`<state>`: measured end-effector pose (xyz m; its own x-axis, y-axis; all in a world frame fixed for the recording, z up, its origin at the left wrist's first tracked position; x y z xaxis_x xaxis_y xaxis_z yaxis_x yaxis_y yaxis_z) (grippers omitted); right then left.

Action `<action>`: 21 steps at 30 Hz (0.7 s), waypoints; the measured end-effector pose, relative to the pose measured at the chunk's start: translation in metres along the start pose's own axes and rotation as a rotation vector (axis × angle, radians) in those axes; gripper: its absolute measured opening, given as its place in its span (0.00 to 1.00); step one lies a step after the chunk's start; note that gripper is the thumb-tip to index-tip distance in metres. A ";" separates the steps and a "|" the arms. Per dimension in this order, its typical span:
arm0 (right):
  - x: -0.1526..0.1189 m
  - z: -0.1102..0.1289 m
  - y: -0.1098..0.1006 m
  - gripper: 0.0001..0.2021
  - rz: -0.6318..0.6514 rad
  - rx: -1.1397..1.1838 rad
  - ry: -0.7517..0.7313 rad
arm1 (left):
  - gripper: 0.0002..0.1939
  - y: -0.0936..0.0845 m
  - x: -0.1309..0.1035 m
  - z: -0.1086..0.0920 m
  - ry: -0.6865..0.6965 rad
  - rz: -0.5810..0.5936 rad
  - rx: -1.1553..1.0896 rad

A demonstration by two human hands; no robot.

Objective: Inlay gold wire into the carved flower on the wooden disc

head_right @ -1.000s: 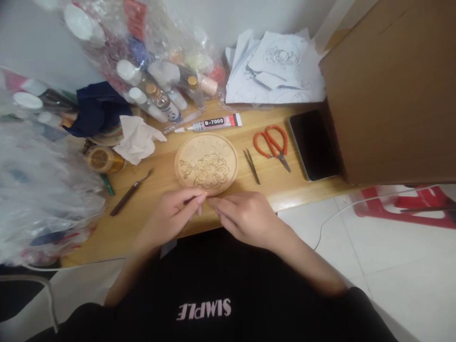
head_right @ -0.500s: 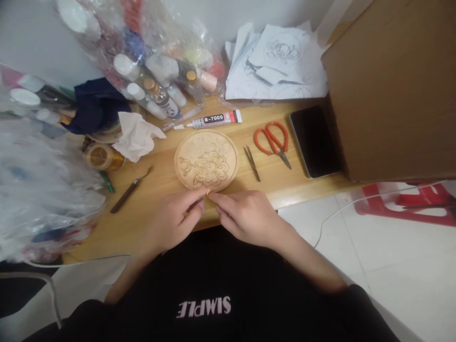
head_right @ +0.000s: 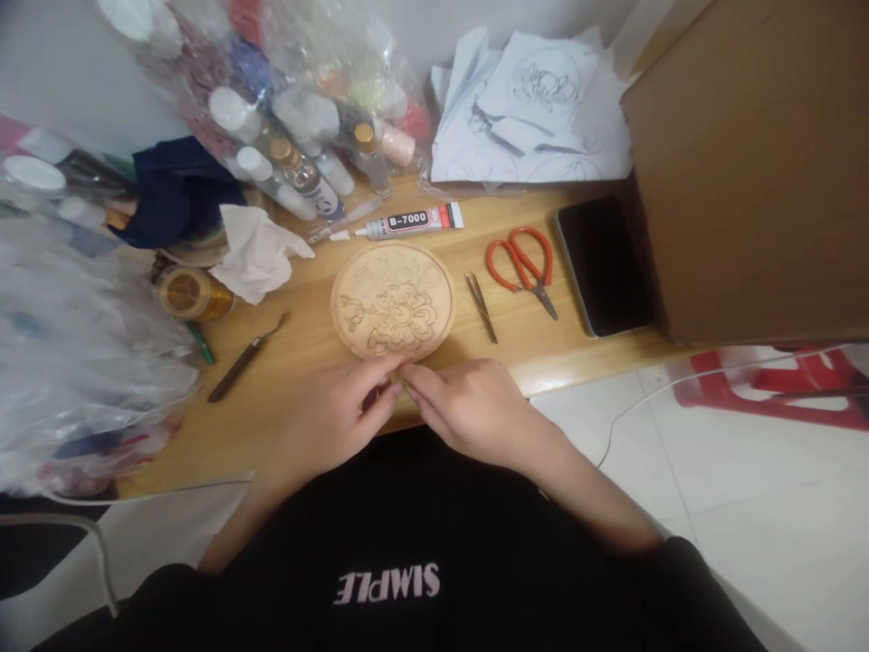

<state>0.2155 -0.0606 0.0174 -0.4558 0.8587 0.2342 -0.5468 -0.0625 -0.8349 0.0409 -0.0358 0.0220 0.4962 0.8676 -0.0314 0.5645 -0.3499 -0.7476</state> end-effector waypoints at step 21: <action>0.002 0.000 -0.004 0.15 0.021 -0.060 -0.057 | 0.15 0.000 0.000 0.003 0.102 -0.031 -0.026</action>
<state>0.2166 -0.0590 0.0214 -0.5064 0.8273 0.2432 -0.4950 -0.0480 -0.8676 0.0388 -0.0350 0.0198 0.5416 0.8384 0.0602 0.5973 -0.3335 -0.7294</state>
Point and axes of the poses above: each hand's wrist, its own x-axis towards the middle knuckle, its own y-axis out of the palm, z = x × y, the point moved 2 cm from there along x, towards the middle knuckle, and after that the axes turned 11 degrees about -z, right-handed, at the moved point
